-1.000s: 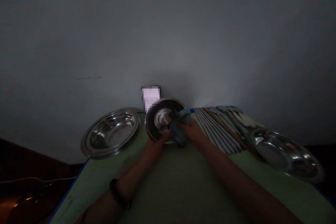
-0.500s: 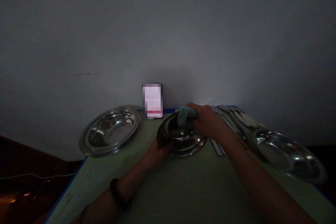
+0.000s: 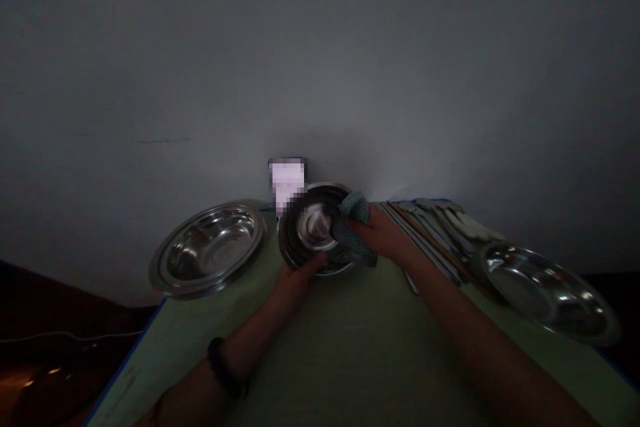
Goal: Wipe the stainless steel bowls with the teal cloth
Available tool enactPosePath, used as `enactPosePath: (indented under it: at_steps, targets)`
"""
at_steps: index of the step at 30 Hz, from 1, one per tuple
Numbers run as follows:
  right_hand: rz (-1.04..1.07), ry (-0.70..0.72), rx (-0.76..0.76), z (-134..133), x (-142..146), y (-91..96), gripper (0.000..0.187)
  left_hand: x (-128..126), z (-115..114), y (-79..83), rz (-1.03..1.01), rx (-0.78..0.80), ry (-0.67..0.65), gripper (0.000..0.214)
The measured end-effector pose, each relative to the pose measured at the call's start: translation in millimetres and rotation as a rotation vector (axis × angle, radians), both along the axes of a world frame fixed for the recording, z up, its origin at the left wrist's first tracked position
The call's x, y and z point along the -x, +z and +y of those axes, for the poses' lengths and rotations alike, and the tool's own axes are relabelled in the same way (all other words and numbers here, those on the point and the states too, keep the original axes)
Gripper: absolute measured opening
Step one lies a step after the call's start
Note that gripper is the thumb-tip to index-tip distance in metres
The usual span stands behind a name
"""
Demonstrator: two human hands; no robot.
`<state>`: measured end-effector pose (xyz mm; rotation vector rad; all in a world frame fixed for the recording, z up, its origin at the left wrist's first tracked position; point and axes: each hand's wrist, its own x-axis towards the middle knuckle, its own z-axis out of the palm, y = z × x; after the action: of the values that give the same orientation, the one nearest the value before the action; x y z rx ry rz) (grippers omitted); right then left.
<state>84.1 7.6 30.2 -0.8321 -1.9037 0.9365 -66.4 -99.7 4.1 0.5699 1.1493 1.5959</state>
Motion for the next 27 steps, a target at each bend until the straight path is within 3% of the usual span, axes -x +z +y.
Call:
enactPosePath:
  at_steps: [3,7,10,13,16,20,23,27]
  targets:
    - [-0.144,0.025,-0.019,3.6,-15.0,7.2,0.012,3.5,1.0,-2.8,0.027,0.010,0.073,0.043]
    - [-0.171,-0.124,-0.017,6.7,-26.7,21.8,0.008,5.9,3.8,-4.7,0.011,0.050,0.105,0.039]
    - [0.084,-0.096,0.194,5.7,-22.4,30.2,0.018,3.5,6.3,-1.6,-0.029,0.052,0.083,0.032]
    - [0.353,0.061,0.508,2.6,-14.9,34.9,0.029,1.2,8.0,2.3,-0.094,0.041,0.066,0.035]
    - [0.487,0.218,0.637,-2.9,-12.4,38.2,0.039,1.5,9.5,2.4,-0.130,0.049,0.055,0.044]
    - [0.655,0.351,0.596,-14.6,-10.3,36.6,0.060,3.0,11.1,-0.9,-0.092,0.005,0.054,0.048]
    - [0.635,0.397,0.545,-19.1,-3.8,29.4,0.068,3.3,10.8,-1.2,-0.057,-0.067,0.043,0.043]
    - [0.345,0.143,0.273,-9.3,2.4,20.2,0.056,4.2,10.4,-0.9,-0.064,0.021,0.048,0.040]
